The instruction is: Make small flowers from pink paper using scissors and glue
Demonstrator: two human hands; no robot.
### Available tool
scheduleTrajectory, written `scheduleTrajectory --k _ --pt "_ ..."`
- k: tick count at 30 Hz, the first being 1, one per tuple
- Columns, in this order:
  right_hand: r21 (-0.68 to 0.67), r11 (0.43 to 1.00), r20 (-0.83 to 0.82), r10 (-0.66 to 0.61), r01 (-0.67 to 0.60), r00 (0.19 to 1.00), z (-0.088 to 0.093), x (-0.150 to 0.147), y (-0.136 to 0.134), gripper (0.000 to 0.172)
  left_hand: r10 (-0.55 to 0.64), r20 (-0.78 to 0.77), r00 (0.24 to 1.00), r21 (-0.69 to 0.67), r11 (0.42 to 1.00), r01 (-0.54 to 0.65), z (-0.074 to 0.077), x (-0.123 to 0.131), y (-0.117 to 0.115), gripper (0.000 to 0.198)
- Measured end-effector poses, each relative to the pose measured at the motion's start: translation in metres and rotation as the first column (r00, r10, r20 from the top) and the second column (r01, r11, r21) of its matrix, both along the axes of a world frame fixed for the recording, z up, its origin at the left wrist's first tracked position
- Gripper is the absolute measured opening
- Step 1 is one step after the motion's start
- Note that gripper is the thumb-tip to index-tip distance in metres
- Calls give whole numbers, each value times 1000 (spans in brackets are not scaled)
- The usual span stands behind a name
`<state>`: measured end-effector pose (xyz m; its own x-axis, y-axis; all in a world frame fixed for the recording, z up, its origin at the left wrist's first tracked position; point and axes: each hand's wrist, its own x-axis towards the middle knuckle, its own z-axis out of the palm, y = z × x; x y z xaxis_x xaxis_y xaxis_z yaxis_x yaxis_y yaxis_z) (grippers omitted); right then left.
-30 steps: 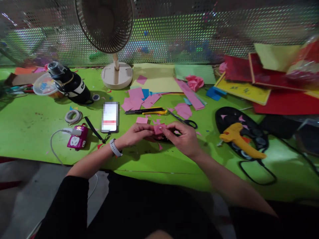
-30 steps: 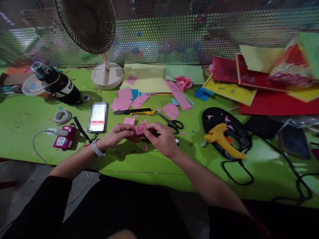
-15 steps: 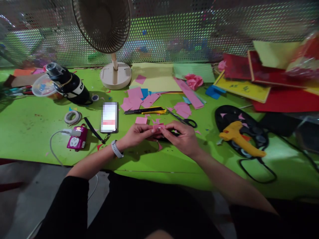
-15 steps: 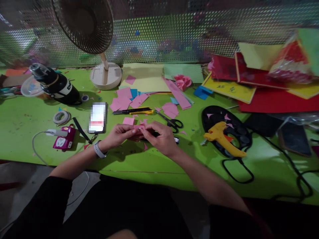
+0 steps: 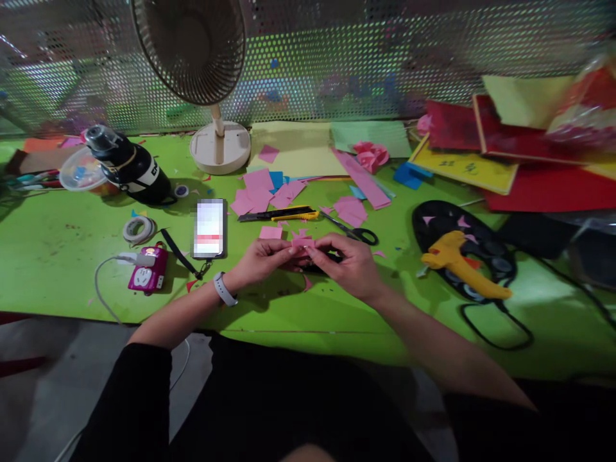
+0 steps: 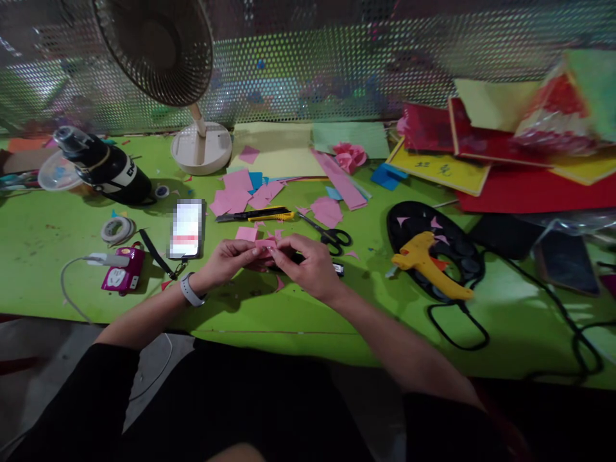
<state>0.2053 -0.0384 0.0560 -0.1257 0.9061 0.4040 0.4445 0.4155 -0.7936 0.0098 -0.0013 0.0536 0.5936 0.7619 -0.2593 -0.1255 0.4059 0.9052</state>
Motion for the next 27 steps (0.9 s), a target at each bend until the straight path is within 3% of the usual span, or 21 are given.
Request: scheduleTrajectory --k 8,11,18,22,27 --pt "-109 994 -97 -42 31 994 9 7 0 13 -20 -65 998 28 999 22 5 0 -2 43" --pt "-133 989 -30 64 -68 997 11 8 3 21 -58 -67 996 22 998 59 7 1 -4 43" --pt "-43 985 87 171 -168 981 10 5 2 24 -186 -32 982 -71 980 184 10 -2 -4 44" --pt "23 968 104 248 -252 963 11 3 -2 23 -323 -36 946 -100 943 318 11 -5 -1 42" --pt "141 961 98 225 -237 969 12 0 -7 25 -379 -49 924 -34 925 378 18 -7 -2 38"
